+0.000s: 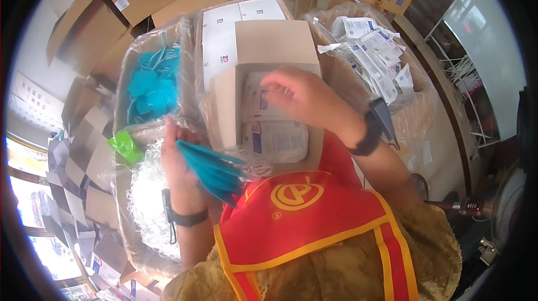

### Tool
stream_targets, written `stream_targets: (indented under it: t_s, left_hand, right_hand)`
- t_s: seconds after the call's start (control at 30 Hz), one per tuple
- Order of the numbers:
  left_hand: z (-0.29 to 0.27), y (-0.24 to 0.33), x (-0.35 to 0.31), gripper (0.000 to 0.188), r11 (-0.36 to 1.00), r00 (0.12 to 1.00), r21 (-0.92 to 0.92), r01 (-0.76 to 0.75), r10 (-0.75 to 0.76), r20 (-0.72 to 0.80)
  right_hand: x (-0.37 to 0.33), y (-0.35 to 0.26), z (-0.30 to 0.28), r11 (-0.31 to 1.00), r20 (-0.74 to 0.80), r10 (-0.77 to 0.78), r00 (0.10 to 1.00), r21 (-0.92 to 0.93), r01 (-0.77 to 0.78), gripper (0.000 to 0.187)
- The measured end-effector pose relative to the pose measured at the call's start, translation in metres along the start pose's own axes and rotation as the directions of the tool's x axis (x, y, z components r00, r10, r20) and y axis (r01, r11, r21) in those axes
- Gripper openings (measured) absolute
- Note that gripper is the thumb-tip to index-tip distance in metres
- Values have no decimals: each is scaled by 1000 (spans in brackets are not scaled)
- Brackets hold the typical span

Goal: The recorder is taking face masks from a large bin and placing them into smaller cardboard boxes.

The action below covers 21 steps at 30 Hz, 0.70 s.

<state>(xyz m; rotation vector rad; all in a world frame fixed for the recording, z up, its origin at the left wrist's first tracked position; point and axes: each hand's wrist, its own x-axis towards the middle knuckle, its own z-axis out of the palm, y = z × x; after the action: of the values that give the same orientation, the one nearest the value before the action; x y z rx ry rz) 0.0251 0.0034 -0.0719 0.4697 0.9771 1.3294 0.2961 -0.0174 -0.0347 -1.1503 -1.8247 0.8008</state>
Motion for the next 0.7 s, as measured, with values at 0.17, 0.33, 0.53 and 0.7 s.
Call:
stream_targets:
  t_s: [0.17,0.33,0.53,0.7]
  left_hand:
    - [0,7,-21,46,987,989,-136,-83,98,110]
    - [1,1,-22,39,968,962,200,-150,96,257]
    - [-2,-14,2,37,990,985,136,-27,3,171]
    - [6,-15,11,28,993,995,122,-5,-8,101]
  right_hand:
    - [18,97,49,789,368,143,919,-603,118,22]
    - [51,151,45,670,62,55,997,-742,9,22]
    - [56,184,60,703,43,109,993,-709,-47,20]
    - [49,136,44,841,147,253,956,-523,-142,22]
